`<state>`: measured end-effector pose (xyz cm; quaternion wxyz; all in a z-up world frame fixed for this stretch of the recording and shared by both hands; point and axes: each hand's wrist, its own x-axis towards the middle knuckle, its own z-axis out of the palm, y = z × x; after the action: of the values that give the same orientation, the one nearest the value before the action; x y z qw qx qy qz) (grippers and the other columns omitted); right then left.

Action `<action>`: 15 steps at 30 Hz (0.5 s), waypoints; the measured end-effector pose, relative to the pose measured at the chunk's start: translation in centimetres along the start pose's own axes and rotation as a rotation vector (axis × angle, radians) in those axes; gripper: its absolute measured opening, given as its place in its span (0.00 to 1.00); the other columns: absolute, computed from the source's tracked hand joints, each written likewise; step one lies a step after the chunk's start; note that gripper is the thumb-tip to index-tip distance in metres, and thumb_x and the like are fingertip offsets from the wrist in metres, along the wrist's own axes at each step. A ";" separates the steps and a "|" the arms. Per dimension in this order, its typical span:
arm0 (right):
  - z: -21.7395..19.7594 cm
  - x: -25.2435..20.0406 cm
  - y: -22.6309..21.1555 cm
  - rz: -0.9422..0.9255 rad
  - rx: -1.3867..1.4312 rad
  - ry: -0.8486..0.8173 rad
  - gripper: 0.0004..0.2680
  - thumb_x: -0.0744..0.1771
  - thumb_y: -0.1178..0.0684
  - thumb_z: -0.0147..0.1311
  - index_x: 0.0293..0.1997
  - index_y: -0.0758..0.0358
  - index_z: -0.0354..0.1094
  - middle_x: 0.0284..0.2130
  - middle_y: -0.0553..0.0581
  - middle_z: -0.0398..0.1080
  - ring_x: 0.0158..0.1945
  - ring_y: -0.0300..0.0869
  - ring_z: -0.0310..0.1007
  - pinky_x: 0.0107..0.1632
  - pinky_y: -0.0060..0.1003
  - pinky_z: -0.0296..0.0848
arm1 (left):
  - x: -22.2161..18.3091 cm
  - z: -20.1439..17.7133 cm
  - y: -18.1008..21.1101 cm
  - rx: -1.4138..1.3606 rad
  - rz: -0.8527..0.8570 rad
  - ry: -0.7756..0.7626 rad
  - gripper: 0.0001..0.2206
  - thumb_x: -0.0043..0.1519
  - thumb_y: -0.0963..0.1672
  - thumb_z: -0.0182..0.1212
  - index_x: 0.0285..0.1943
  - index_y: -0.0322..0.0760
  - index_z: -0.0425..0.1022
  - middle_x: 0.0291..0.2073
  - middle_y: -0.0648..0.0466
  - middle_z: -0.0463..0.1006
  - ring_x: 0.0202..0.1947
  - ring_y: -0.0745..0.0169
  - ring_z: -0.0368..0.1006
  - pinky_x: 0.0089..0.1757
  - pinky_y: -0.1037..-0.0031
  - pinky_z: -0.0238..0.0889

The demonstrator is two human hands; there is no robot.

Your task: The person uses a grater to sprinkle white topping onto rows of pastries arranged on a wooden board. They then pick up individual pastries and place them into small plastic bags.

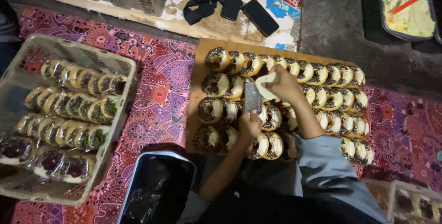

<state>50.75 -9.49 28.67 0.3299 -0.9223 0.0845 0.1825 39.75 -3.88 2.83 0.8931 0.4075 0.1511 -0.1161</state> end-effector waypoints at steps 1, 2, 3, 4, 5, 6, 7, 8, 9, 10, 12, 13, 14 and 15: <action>0.4 0.1 0.1 0.017 -0.030 -0.028 0.18 0.63 0.52 0.62 0.58 0.58 0.62 0.34 0.64 0.76 0.26 0.49 0.78 0.23 0.37 0.76 | 0.6 0.4 0.5 0.033 -0.034 0.045 0.11 0.70 0.43 0.48 0.34 0.38 0.57 0.15 0.57 0.62 0.12 0.67 0.58 0.14 0.70 0.49; 1.1 0.3 0.2 0.000 -0.056 -0.007 0.18 0.63 0.52 0.63 0.57 0.60 0.63 0.35 0.65 0.75 0.28 0.50 0.79 0.25 0.38 0.77 | 1.1 0.8 0.9 0.067 -0.068 0.090 0.12 0.71 0.43 0.48 0.33 0.37 0.56 0.13 0.56 0.62 0.09 0.66 0.57 0.13 0.70 0.48; 2.0 0.7 0.5 -0.018 -0.084 0.010 0.18 0.63 0.53 0.63 0.56 0.61 0.63 0.36 0.66 0.74 0.29 0.50 0.79 0.28 0.39 0.78 | 1.5 1.0 1.1 0.110 -0.049 0.094 0.12 0.70 0.43 0.48 0.32 0.36 0.57 0.14 0.56 0.62 0.10 0.66 0.58 0.13 0.69 0.49; 2.7 1.1 1.0 -0.035 -0.111 0.028 0.18 0.63 0.53 0.63 0.56 0.63 0.63 0.37 0.67 0.74 0.31 0.51 0.80 0.30 0.41 0.78 | 1.9 1.1 1.2 0.152 -0.030 0.099 0.12 0.70 0.42 0.48 0.32 0.35 0.57 0.14 0.55 0.63 0.10 0.66 0.59 0.13 0.68 0.49; 3.5 1.7 1.6 -0.159 -0.158 0.093 0.17 0.61 0.56 0.63 0.53 0.65 0.64 0.37 0.69 0.75 0.34 0.53 0.80 0.34 0.43 0.78 | 2.3 1.2 1.3 0.193 -0.010 0.107 0.12 0.70 0.41 0.49 0.32 0.35 0.58 0.14 0.55 0.63 0.10 0.66 0.61 0.13 0.68 0.50; 4.4 2.3 2.2 -0.283 -0.204 0.157 0.16 0.60 0.58 0.62 0.51 0.66 0.65 0.36 0.70 0.76 0.36 0.55 0.80 0.38 0.45 0.78 | 2.6 1.4 1.2 0.163 -0.044 0.104 0.12 0.69 0.42 0.48 0.32 0.36 0.57 0.14 0.55 0.63 0.10 0.65 0.60 0.13 0.68 0.49; 5.0 3.0 3.0 -0.411 -0.251 0.219 0.16 0.58 0.60 0.62 0.49 0.68 0.67 0.35 0.72 0.77 0.38 0.58 0.80 0.42 0.47 0.78 | 2.9 1.6 1.1 0.131 -0.077 0.103 0.12 0.69 0.42 0.48 0.31 0.38 0.55 0.13 0.54 0.63 0.09 0.65 0.59 0.13 0.67 0.49; 5.6 3.7 3.7 -0.378 -0.262 0.230 0.16 0.58 0.60 0.62 0.49 0.69 0.67 0.34 0.73 0.77 0.38 0.60 0.79 0.43 0.48 0.78 | 3.0 1.6 1.0 0.099 -0.109 0.102 0.11 0.68 0.42 0.48 0.31 0.39 0.54 0.12 0.54 0.62 0.08 0.64 0.58 0.12 0.67 0.49; 6.5 4.5 4.4 -0.343 -0.271 0.241 0.17 0.57 0.60 0.62 0.48 0.69 0.67 0.34 0.74 0.76 0.38 0.61 0.79 0.44 0.49 0.77 | 2.9 1.5 0.8 0.090 -0.096 0.078 0.11 0.68 0.42 0.48 0.31 0.38 0.54 0.13 0.54 0.62 0.09 0.65 0.58 0.12 0.67 0.48; 7.1 5.3 5.0 -0.309 -0.281 0.251 0.17 0.56 0.60 0.61 0.48 0.70 0.67 0.33 0.75 0.75 0.38 0.63 0.78 0.45 0.51 0.77 | 2.9 1.5 0.6 0.081 -0.083 0.053 0.11 0.68 0.41 0.48 0.32 0.38 0.55 0.13 0.55 0.61 0.09 0.65 0.58 0.13 0.68 0.48; 7.8 7.1 5.9 -0.325 -0.322 0.291 0.15 0.59 0.57 0.62 0.47 0.71 0.67 0.32 0.75 0.75 0.39 0.64 0.78 0.45 0.51 0.77 | 2.8 1.7 0.6 0.101 -0.074 0.031 0.13 0.70 0.42 0.48 0.31 0.35 0.57 0.13 0.55 0.61 0.09 0.65 0.58 0.13 0.68 0.48; 8.3 7.8 6.3 -0.331 -0.343 0.304 0.15 0.60 0.55 0.63 0.46 0.72 0.67 0.32 0.75 0.75 0.39 0.64 0.78 0.46 0.51 0.77 | 2.4 1.7 0.5 0.131 -0.087 0.041 0.15 0.71 0.43 0.49 0.29 0.34 0.57 0.13 0.55 0.61 0.09 0.65 0.57 0.13 0.68 0.48; 8.7 8.2 6.7 -0.304 -0.362 0.304 0.14 0.60 0.55 0.62 0.46 0.72 0.67 0.32 0.76 0.75 0.39 0.65 0.78 0.46 0.52 0.77 | 2.0 1.8 0.5 0.160 -0.099 0.051 0.18 0.72 0.44 0.49 0.28 0.32 0.58 0.12 0.54 0.61 0.08 0.64 0.57 0.13 0.68 0.48; 8.9 8.8 6.8 -0.281 -0.379 0.312 0.14 0.61 0.54 0.62 0.45 0.73 0.67 0.32 0.76 0.75 0.40 0.65 0.77 0.46 0.52 0.76 | 1.7 2.0 0.6 0.134 -0.102 0.061 0.16 0.71 0.44 0.49 0.29 0.35 0.57 0.12 0.55 0.60 0.08 0.65 0.56 0.13 0.69 0.47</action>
<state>54.49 -9.29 14.88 0.1564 -0.9872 -0.0299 0.0033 41.88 -5.16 3.91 0.8516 0.4616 0.1907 -0.1590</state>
